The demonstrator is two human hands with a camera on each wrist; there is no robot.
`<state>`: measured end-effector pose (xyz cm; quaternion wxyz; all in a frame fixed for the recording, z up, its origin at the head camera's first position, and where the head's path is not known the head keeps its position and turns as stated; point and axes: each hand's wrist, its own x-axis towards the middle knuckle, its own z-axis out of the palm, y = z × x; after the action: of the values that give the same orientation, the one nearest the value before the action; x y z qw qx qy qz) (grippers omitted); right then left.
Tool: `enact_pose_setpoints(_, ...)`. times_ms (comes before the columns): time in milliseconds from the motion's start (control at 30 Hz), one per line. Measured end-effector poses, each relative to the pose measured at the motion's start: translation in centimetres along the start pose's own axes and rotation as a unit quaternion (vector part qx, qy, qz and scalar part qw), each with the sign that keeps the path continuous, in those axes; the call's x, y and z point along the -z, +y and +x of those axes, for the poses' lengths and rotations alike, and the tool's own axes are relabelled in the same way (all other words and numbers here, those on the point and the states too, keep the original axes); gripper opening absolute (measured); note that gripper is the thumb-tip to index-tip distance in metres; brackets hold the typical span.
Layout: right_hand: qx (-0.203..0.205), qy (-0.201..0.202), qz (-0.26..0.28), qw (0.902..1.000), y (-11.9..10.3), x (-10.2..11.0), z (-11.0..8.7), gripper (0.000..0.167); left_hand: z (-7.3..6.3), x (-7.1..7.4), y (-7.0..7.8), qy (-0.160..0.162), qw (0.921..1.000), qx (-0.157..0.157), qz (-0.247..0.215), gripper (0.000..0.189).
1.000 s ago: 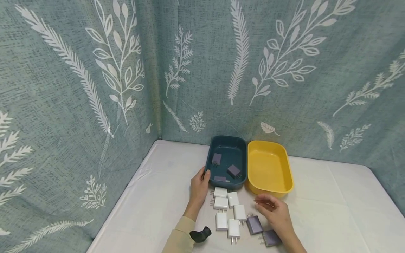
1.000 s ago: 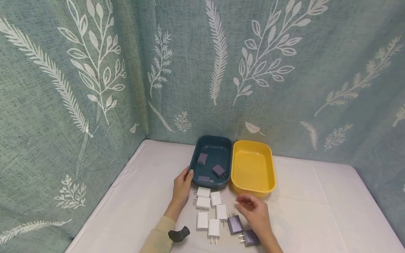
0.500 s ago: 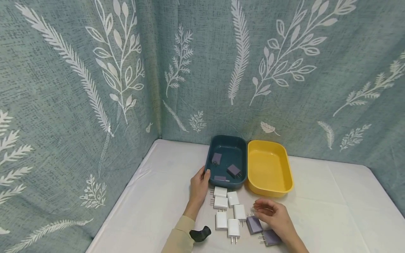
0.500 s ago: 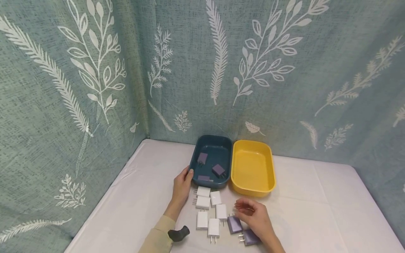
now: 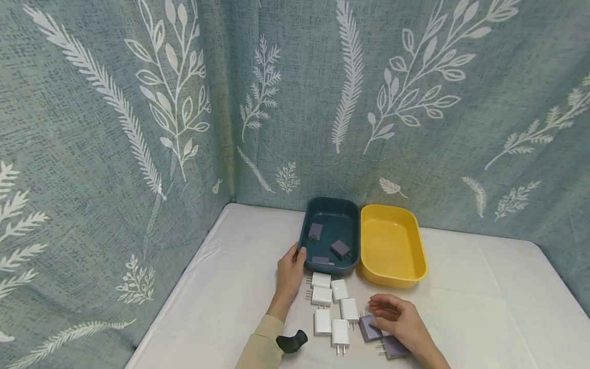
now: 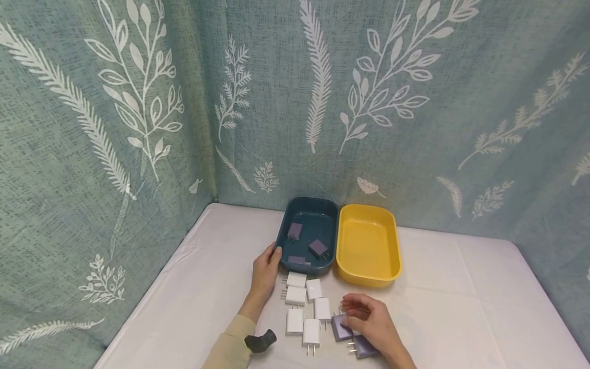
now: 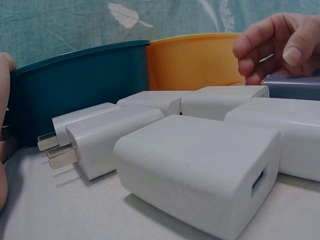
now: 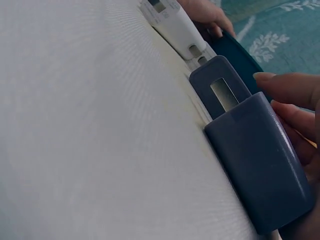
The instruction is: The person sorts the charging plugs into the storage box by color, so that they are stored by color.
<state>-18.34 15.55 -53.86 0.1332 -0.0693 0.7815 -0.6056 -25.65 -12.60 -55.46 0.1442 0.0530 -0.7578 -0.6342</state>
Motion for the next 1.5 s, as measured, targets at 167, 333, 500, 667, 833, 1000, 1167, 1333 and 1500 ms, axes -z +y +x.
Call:
enact_pose_setpoints(167,-0.008,-0.029,0.004,0.9995,0.2,0.2,-0.1,0.057,0.0,0.0,0.1,0.000,1.0000,0.003,0.001,0.052)
enact_pose_setpoints(333,0.007,-0.059,0.009,0.9982,0.5,0.5,-0.2,0.061,0.0,0.0,0.1,-0.001,1.0000,0.006,0.001,0.052)
enact_pose_setpoints(500,0.029,-0.091,0.006,0.9954,0.8,0.7,-0.2,0.065,0.0,0.0,0.2,0.002,1.0000,0.008,0.003,0.051)
enact_pose_setpoints(667,0.062,-0.119,0.013,0.9909,0.9,1.0,-0.2,0.068,0.0,0.0,0.2,-0.001,0.9999,0.009,-0.004,0.051)
enact_pose_setpoints(833,0.088,-0.152,0.024,0.9842,1.0,1.4,-0.2,0.073,-0.1,0.0,0.1,-0.003,0.9999,0.010,-0.005,0.052)
enact_pose_setpoints(1000,0.106,-0.172,0.034,0.9787,1.0,1.6,-0.1,0.075,-0.1,0.0,0.1,-0.003,0.9999,0.009,-0.008,0.051)
enact_pose_setpoints(1167,0.109,-0.168,0.030,0.9793,1.0,1.5,-0.1,0.074,-0.1,0.1,0.1,-0.003,1.0000,0.006,-0.003,0.052)
enact_pose_setpoints(1333,0.116,-0.144,0.019,0.9826,1.1,1.3,-0.1,0.070,-0.1,0.1,0.3,-0.003,1.0000,0.005,0.001,0.052)
enact_pose_setpoints(1500,0.126,-0.097,-0.001,0.9873,1.4,0.9,-0.1,0.067,-0.2,0.1,0.2,-0.002,1.0000,0.006,-0.001,0.052)
